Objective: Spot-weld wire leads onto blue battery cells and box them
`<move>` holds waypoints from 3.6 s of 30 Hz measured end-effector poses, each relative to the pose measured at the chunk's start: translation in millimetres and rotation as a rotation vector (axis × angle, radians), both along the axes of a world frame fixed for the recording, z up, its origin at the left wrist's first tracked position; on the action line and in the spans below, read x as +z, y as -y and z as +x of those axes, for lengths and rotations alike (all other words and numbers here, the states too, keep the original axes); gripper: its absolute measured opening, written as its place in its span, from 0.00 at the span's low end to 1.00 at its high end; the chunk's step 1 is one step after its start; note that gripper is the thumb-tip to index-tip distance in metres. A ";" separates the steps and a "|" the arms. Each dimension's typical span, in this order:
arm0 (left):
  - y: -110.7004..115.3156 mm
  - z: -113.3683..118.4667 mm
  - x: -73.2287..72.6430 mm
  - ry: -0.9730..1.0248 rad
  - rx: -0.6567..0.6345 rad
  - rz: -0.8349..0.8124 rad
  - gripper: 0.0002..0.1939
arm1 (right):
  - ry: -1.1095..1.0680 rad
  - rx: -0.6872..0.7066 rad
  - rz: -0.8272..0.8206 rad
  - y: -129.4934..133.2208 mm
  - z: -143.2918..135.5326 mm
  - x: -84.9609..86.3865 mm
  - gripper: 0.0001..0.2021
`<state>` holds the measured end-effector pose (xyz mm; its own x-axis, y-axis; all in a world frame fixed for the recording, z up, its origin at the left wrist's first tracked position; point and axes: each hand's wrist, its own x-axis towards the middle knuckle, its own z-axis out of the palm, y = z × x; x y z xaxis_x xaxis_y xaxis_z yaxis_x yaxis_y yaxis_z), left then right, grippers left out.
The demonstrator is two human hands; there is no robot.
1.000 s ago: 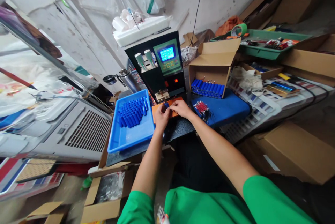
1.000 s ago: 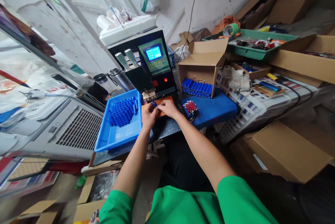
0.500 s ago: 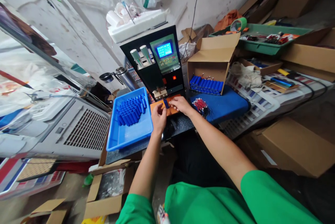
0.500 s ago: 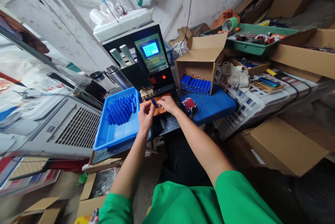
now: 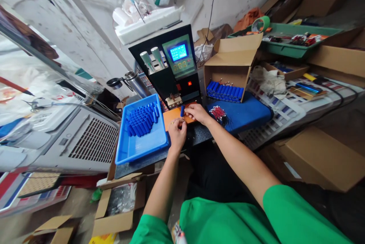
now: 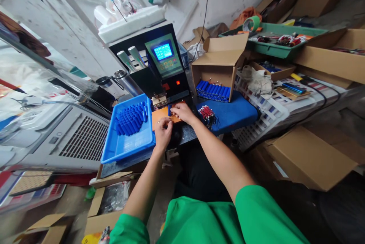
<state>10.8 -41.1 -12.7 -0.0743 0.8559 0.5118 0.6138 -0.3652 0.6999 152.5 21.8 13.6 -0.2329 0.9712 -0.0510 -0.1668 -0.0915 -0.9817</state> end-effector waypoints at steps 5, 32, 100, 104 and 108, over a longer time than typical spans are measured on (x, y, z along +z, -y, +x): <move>0.2 -6.9 7.6 -0.024 -0.037 -0.088 0.07 | 0.076 0.173 0.125 0.3 6.6 -1.9 0.13; -55.4 -11.2 14.6 -0.400 -0.068 -0.101 0.06 | -0.185 -0.162 0.038 2.5 4.4 -7.1 0.18; -38.6 -5.4 0.2 0.280 -0.045 -0.107 0.14 | -0.030 -0.319 0.131 -5.1 -38.1 -1.0 0.11; -40.3 -7.0 -2.0 0.267 -0.040 -0.103 0.14 | -0.027 -0.318 0.134 -6.4 -38.0 -1.9 0.11; -40.3 -7.3 -1.1 0.229 -0.022 -0.091 0.13 | -0.028 -0.317 0.143 -8.9 -38.9 -3.9 0.10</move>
